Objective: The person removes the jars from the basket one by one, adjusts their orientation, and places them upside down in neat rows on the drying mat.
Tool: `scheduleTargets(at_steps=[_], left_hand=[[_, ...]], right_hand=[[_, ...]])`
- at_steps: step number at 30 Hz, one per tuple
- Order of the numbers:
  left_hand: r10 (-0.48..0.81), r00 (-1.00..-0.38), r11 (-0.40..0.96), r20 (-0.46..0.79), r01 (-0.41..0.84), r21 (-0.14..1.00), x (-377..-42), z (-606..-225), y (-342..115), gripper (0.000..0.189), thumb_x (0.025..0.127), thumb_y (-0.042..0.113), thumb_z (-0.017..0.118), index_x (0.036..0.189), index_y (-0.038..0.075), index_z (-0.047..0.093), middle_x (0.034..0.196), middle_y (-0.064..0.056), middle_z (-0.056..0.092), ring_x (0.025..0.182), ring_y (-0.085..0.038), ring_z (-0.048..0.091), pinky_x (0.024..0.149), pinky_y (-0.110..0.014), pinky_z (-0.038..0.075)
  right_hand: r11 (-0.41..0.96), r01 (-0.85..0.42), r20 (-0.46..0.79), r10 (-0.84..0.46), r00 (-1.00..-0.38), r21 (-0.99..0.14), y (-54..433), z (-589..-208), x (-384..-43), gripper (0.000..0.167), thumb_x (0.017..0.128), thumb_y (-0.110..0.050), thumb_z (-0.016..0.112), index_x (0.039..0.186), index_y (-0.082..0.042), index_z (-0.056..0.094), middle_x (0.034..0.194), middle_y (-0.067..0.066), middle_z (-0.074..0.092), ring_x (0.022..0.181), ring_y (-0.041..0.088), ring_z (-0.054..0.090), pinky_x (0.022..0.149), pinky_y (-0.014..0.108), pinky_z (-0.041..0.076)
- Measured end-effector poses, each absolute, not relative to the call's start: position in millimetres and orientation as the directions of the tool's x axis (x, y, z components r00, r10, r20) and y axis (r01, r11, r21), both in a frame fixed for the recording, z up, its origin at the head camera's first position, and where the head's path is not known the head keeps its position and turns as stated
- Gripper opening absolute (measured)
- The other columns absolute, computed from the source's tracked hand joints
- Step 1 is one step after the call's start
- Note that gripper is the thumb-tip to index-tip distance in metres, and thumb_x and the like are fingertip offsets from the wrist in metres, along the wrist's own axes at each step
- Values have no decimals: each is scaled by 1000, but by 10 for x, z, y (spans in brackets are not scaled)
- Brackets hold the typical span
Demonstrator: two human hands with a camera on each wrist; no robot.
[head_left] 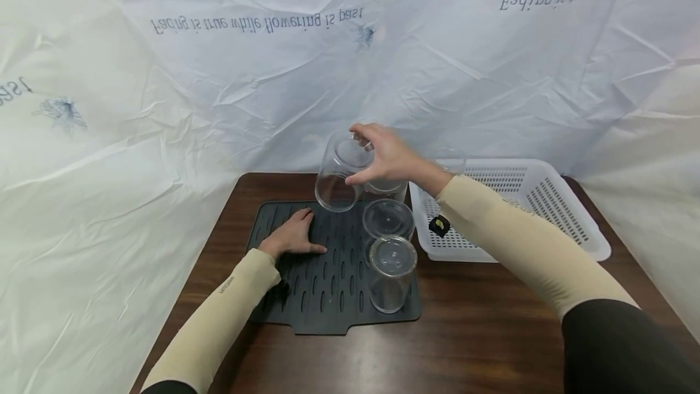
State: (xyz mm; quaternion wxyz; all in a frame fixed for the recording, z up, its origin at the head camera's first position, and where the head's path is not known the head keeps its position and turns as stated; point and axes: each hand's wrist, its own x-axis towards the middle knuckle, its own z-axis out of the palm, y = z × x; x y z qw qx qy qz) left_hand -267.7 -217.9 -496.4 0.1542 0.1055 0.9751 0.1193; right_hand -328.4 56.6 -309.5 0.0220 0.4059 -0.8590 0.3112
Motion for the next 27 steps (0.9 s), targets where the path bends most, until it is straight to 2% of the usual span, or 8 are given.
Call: scheduleTargets(at_steps=[12, 27], left_hand=[[237, -926, 953, -293, 163, 255, -2722, -4990, -2163, 115, 73, 68, 72, 152, -2, 26, 161, -20, 17, 148, -35, 21, 116, -51, 29], [237, -923, 954, -304, 162, 253, -2734, -4995, -2168, 115, 75, 69, 70, 153, -1, 24, 162, -19, 15, 148, -35, 19, 116, -52, 28]], right_hand=[[530, -689, 167, -720, -674, -493, 465, -3228, -3286, 106, 67, -57, 83, 150, -12, 35, 134, 10, 47, 119, 25, 51, 93, 42, 48], [576, -660, 46, -736, -676, -483, 372, -3423, -3290, 108, 70, -58, 81, 153, -12, 28, 149, 15, 35, 125, 28, 48, 98, 46, 47]])
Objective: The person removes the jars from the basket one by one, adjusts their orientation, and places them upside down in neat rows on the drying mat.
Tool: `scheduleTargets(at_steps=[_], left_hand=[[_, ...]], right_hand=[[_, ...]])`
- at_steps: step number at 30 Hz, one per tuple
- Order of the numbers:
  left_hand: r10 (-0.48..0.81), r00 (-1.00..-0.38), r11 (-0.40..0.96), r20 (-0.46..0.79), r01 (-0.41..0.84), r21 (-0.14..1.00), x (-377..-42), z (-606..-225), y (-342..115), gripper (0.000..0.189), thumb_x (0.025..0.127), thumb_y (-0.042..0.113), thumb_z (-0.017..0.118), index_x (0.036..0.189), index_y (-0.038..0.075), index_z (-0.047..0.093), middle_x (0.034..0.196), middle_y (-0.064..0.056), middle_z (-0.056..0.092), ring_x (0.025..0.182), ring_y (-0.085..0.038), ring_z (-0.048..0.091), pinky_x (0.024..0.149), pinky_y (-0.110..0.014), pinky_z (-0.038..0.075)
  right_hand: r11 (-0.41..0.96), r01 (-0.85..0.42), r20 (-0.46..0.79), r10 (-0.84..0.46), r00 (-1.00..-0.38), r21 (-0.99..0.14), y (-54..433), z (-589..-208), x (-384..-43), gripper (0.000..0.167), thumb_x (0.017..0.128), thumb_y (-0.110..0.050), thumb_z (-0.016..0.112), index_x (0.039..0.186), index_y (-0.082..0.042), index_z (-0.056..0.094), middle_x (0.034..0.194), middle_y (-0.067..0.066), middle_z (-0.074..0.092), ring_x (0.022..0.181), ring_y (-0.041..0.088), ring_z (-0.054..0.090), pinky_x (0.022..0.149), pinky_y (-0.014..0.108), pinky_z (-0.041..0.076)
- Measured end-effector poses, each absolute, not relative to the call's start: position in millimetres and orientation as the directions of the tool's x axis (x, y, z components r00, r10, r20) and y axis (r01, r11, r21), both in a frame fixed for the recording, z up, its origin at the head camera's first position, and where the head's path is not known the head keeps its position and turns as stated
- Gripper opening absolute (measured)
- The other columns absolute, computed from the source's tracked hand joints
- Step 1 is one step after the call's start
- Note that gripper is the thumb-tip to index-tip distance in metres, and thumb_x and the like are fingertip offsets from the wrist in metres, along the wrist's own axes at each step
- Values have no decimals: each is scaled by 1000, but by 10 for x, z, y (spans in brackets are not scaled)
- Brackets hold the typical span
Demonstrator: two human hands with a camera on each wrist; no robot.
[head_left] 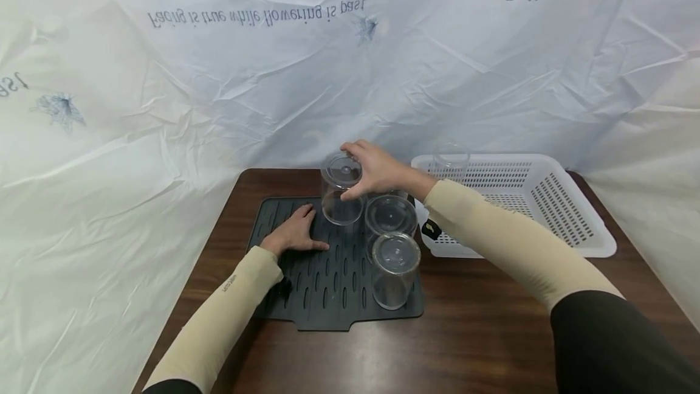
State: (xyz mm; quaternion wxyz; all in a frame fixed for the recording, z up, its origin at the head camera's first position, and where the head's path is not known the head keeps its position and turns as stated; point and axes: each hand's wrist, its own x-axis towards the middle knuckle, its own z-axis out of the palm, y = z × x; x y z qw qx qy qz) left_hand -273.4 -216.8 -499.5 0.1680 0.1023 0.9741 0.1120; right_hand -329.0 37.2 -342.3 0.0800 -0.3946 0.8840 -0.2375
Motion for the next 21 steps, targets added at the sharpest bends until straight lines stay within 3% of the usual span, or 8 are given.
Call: scheduleTargets(at_steps=[21], left_hand=[[251, -916, 953, -313, 177, 247, -2732, -4998, -2183, 112, 77, 68, 68, 155, 1, 22, 162, -18, 12, 149, -35, 16, 116, -52, 27]], right_hand=[[600, -687, -36, -763, -645, -410, 270, -3620, -3267, 112, 71, -56, 80, 154, -6, 24, 154, 18, 28, 139, 34, 35, 108, 49, 40]])
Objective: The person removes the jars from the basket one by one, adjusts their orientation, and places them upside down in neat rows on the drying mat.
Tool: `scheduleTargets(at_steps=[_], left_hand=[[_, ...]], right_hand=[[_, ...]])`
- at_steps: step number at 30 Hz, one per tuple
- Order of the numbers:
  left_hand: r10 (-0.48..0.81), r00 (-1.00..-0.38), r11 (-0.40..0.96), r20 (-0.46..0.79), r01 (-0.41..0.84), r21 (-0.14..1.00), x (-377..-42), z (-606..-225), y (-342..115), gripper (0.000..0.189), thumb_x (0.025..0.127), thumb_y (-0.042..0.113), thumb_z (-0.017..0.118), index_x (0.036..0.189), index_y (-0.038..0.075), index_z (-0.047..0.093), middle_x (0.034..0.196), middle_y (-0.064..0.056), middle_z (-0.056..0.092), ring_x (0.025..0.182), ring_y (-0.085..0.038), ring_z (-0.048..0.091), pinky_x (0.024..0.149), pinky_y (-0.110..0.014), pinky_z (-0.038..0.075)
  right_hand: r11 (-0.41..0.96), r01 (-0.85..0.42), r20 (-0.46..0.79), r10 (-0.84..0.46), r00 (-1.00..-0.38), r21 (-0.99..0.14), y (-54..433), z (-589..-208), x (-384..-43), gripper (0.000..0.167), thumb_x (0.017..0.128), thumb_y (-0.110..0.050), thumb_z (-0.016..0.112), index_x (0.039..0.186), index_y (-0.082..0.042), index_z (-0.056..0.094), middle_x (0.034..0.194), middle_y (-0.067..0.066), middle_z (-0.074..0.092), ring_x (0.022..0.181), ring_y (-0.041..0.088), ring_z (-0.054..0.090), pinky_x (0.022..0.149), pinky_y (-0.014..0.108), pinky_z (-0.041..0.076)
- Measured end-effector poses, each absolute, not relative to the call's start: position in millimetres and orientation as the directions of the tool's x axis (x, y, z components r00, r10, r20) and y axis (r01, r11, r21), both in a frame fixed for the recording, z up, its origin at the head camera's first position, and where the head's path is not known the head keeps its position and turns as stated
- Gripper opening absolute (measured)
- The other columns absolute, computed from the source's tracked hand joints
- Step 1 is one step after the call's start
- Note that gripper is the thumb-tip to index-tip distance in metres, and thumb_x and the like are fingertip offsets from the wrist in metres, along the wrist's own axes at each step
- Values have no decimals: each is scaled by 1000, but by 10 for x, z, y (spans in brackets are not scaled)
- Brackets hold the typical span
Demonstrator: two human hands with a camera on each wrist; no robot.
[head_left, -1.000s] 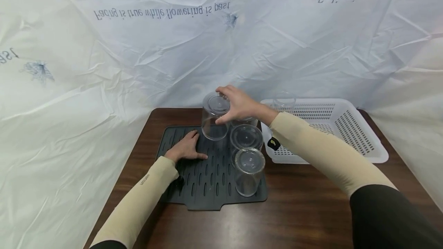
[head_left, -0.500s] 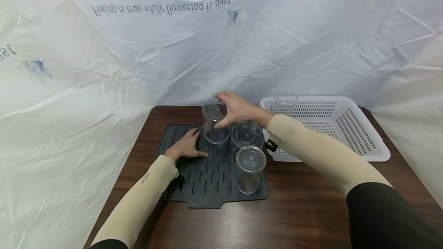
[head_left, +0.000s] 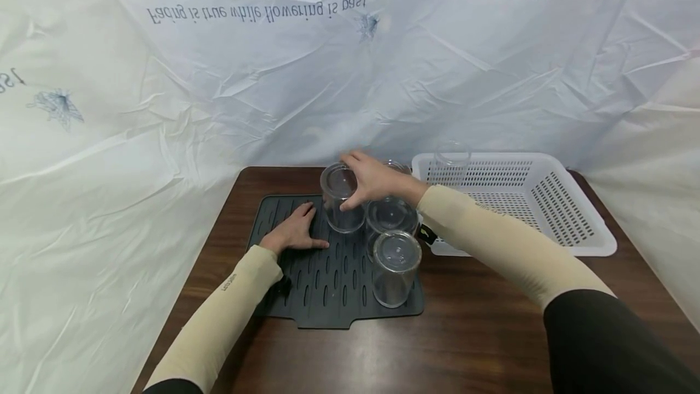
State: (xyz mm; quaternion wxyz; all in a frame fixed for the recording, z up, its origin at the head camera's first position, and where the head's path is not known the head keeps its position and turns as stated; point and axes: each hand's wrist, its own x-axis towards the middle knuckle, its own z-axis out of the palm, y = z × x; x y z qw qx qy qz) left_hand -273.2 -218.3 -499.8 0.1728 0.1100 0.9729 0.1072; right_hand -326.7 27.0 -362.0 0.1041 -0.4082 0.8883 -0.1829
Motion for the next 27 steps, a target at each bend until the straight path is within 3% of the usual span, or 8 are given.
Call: scheduleTargets(at_steps=[9, 27], left_hand=[[247, -918, 953, -310, 172, 248, -2731, -4993, -2176, 113, 76, 69, 68, 155, 2, 22, 162, -18, 12, 149, -34, 17, 116, -52, 28], [246, -919, 954, -309, 174, 244, -2750, -5036, -2191, 113, 77, 68, 68, 155, 1, 20, 163, -18, 10, 150, -34, 15, 117, -51, 28]], right_hand=[[619, -676, -65, -755, -653, -400, 249, -3655, -3276, 112, 72, -58, 79, 154, -6, 23, 154, 19, 26, 139, 34, 33, 108, 49, 39], [656, -710, -143, -752, -643, -255, 170, -3674, -3267, 111, 76, -61, 74, 155, -3, 22, 153, 19, 29, 140, 34, 33, 109, 47, 38]])
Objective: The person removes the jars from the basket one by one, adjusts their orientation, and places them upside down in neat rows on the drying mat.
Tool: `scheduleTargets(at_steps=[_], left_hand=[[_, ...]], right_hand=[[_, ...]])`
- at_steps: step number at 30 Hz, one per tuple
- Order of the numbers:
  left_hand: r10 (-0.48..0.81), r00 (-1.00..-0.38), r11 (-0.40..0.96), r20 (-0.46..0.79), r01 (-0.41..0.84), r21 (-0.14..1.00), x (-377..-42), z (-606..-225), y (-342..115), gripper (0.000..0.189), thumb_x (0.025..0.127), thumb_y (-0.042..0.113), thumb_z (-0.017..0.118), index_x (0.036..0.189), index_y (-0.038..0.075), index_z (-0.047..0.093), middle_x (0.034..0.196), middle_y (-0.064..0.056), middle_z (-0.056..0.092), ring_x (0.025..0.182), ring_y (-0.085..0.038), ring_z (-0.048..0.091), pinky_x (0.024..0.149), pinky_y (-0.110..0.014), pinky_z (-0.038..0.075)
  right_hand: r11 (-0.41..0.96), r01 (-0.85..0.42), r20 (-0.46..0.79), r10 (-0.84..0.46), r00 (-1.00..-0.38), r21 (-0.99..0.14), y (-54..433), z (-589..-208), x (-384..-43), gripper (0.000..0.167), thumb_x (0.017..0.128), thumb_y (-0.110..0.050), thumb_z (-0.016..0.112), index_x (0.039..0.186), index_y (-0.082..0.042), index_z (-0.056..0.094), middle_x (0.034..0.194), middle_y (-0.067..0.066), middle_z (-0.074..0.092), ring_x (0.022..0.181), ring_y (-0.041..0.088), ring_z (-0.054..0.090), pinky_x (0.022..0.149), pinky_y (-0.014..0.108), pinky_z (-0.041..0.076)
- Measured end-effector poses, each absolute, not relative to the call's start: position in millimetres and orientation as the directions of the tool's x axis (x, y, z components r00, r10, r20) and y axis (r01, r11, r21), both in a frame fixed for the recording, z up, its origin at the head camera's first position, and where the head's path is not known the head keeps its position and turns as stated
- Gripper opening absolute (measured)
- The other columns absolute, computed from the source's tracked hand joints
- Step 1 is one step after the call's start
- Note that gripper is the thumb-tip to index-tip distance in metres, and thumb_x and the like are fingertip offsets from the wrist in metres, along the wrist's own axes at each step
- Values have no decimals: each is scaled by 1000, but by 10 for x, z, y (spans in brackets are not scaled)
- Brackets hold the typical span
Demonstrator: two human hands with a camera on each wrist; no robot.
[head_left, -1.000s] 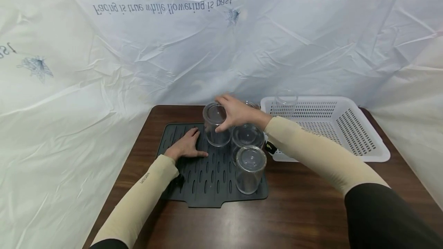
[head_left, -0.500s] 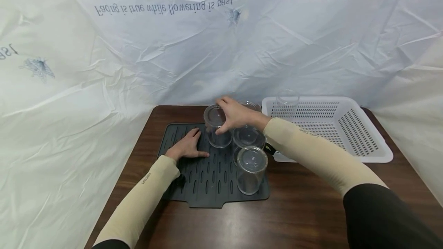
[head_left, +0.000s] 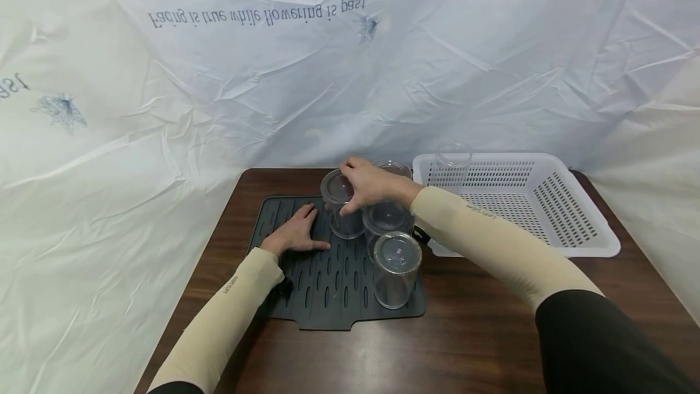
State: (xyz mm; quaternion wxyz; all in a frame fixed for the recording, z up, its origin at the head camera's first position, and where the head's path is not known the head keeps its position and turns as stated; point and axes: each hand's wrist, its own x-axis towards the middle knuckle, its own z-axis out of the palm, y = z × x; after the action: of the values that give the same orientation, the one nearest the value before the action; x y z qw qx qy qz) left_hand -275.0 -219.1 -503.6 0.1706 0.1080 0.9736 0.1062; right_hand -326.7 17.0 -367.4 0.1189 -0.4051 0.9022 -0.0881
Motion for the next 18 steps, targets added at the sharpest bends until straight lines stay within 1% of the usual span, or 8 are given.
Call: scheduleTargets(at_steps=[6, 13, 18], left_hand=[[248, -919, 953, -306, 174, 249, -2749, -5043, -2192, 112, 78, 68, 68, 155, 1, 21, 163, -18, 10, 149, -34, 17, 116, -51, 29], [267, -917, 948, -296, 195, 249, -2739, -5027, -2200, 113, 78, 69, 67, 154, 0, 22, 162, -20, 12, 149, -36, 17, 116, -52, 29], [268, -915, 947, -301, 193, 255, -2746, -5009, -2198, 113, 78, 69, 67, 154, -1, 21, 162, -20, 11, 148, -37, 18, 115, -52, 29]], right_hand=[[666, -704, -159, -744, -649, -245, 144, -3691, -3280, 110, 78, -62, 72, 155, -3, 21, 157, 19, 24, 145, 35, 25, 114, 49, 33], [660, -712, -146, -749, -646, -241, 157, -3664, -3252, 110, 78, -61, 72, 154, -1, 22, 155, 20, 28, 144, 36, 26, 113, 48, 34], [667, -697, -159, -742, -651, -263, 167, -3637, -3250, 114, 76, -63, 73, 155, -2, 20, 156, 21, 25, 145, 37, 23, 114, 49, 32]])
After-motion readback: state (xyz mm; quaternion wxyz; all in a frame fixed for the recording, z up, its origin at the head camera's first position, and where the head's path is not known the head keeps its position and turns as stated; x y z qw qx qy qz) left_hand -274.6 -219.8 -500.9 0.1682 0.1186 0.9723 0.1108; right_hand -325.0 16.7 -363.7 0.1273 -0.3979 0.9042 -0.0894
